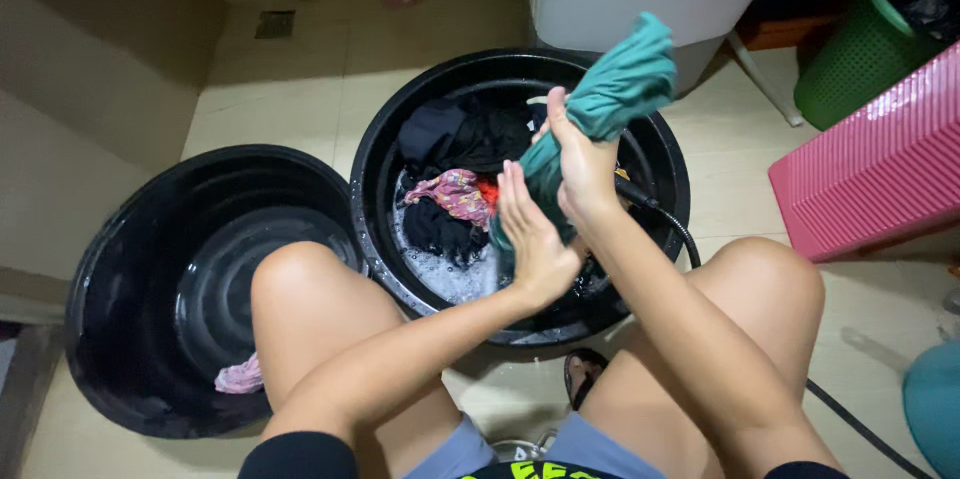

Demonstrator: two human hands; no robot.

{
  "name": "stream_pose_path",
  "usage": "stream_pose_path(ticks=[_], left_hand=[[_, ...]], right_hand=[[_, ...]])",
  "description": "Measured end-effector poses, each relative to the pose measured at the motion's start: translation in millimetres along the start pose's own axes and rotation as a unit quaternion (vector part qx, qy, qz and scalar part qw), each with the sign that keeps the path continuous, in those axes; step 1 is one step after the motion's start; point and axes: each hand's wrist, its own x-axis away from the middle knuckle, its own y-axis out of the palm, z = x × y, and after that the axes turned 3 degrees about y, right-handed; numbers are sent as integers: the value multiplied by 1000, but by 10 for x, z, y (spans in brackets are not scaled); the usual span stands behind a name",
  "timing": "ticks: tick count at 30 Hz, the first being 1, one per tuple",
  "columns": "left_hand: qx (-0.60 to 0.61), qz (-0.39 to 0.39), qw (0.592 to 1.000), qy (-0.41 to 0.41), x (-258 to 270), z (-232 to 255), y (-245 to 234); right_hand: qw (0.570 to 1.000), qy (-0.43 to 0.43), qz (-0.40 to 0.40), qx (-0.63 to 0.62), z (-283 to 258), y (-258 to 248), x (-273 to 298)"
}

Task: The person sits on the floor and hand-washes clothes in a black basin using a handheld shower head to rinse. They repeatedly wet, agitate, and wring out various garments, then transfer them to a second basin.

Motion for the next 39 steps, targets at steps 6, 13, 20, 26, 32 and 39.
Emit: stream_pose_path(ticks=[6, 13, 20, 26, 32, 39], left_hand=[[183, 60, 973, -124, -421, -406, 366], [305, -104, 945, -48, -697, -1101, 415], [344, -292, 874, -184, -809, -978, 242], [431, -387, 772, -261, -982, -628, -70], [650, -414, 606, -201, -1223, -520, -273], [692, -368, 563, -261, -1499, -621, -254]], right_hand=[[998, 40, 14, -38, -103, 385, 400], [998, 2, -58, 9, 14, 273, 83], [980, 119, -153, -33, 107, -104, -288], [942, 130, -302, -66, -180, -97, -236], [892, 298, -319, -113, -457, -47, -277], [776, 392, -463, -173, 221, -285, -280]])
